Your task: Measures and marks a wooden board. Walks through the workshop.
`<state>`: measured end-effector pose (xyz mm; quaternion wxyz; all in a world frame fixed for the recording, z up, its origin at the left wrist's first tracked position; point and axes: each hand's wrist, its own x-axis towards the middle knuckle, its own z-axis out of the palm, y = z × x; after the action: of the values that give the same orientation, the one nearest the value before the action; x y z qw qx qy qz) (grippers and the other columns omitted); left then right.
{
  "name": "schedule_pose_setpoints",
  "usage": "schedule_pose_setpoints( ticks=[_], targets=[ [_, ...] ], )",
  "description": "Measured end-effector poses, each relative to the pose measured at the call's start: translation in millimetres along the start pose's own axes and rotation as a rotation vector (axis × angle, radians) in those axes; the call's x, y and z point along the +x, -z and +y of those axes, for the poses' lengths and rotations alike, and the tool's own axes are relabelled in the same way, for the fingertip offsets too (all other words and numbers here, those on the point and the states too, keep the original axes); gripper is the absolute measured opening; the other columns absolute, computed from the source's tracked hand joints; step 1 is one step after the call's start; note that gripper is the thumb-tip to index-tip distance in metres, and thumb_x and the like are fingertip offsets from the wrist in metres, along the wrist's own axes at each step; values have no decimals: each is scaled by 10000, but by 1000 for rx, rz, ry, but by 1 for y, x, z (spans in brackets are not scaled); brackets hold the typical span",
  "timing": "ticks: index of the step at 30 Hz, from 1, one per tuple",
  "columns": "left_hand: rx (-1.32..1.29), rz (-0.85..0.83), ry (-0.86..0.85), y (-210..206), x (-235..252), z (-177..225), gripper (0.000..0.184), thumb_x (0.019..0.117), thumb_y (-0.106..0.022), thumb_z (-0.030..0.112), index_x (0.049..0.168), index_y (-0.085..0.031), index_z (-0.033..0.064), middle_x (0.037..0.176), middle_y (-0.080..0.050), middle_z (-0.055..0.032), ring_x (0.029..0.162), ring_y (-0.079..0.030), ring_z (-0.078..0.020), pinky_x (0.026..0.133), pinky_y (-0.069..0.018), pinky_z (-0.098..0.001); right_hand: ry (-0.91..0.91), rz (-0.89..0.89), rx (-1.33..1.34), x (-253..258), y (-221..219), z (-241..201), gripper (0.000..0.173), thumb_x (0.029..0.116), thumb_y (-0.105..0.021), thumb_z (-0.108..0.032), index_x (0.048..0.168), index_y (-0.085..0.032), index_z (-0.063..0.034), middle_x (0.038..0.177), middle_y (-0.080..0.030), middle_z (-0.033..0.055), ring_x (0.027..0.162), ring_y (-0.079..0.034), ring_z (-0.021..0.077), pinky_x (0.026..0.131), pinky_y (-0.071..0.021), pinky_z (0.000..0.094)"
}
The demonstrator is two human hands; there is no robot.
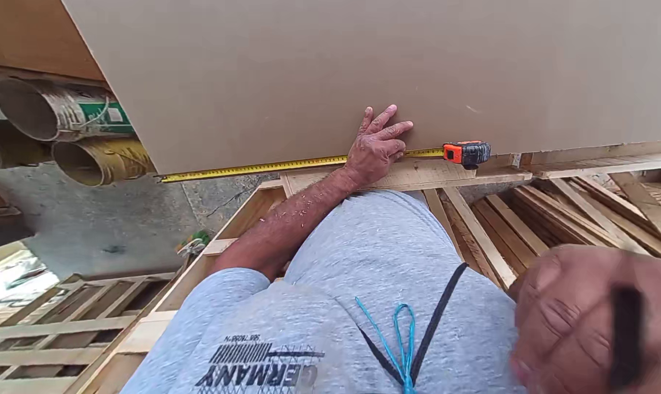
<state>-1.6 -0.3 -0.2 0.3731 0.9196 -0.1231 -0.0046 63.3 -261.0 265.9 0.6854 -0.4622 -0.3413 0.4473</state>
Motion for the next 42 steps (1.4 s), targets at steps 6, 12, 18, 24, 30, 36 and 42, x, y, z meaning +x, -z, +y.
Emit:
schedule_pose_setpoints(
  ticks=[6, 12, 18, 24, 30, 36, 42],
  targets=[
    [-13, -12, 2, 1, 0, -1, 162, 971, -644, 187, 899, -787, 164, 1459, -613, 7, 1518, -354, -300, 1261, -122, -641, -52, 525, -419, 0, 23, 212, 535, 1057, -493, -534, 842, -658, -73, 607, -574, -35, 503, -524, 16, 467, -458, 215],
    [-13, -7, -2, 0, 0, -3, 162, 979, -640, 188, 911, -787, 172, 1454, -617, 10, 1513, -364, -293, 1264, -119, -634, -92, 529, -784, 3, 32, 243, 293, 1002, -566, -193, 1167, -695, 12, 1046, -740, 107, 863, -706, 135, 763, -615, 337],
    [-6, -22, 5, 2, 0, -1, 164, 974, -640, 176, 907, -790, 169, 1462, -611, 9, 1521, -348, -301, 1264, -112, -634, 13, 615, -849, 10, 34, 272, 70, 847, -656, -92, 864, -668, -25, 738, -660, 68, 617, -615, 120, 550, -533, 290],
    [-13, -21, 10, 1, 1, -2, 163, 976, -638, 175, 912, -788, 169, 1460, -612, 10, 1516, -360, -297, 1264, -113, -631, 55, 637, -865, 10, 34, 275, 65, 840, -657, -49, 780, -666, -25, 731, -671, 83, 666, -655, 149, 598, -559, 303],
    [-10, -14, 2, -1, 1, -4, 162, 983, -637, 184, 925, -788, 174, 1460, -613, 11, 1510, -371, -297, 1261, -120, -632, 34, 648, -879, 11, 33, 276, 58, 837, -663, -46, 784, -670, -23, 733, -670, 83, 662, -651, 152, 597, -555, 302],
    [-12, -10, 0, -2, 0, -4, 158, 980, -641, 186, 928, -790, 173, 1456, -616, 8, 1508, -375, -297, 1262, -124, -630, 10, 639, -881, 11, 33, 274, 58, 836, -666, -51, 785, -673, -25, 732, -672, 81, 658, -650, 150, 598, -556, 303],
    [-23, 3, -2, -3, 0, -6, 161, 994, -636, 206, 937, -783, 177, 1464, -610, 14, 1512, -371, -283, 1264, -112, -621, -22, 646, -873, 11, 32, 274, 54, 834, -662, -57, 792, -675, -27, 728, -673, 75, 640, -640, 142, 584, -548, 303]
  ],
)
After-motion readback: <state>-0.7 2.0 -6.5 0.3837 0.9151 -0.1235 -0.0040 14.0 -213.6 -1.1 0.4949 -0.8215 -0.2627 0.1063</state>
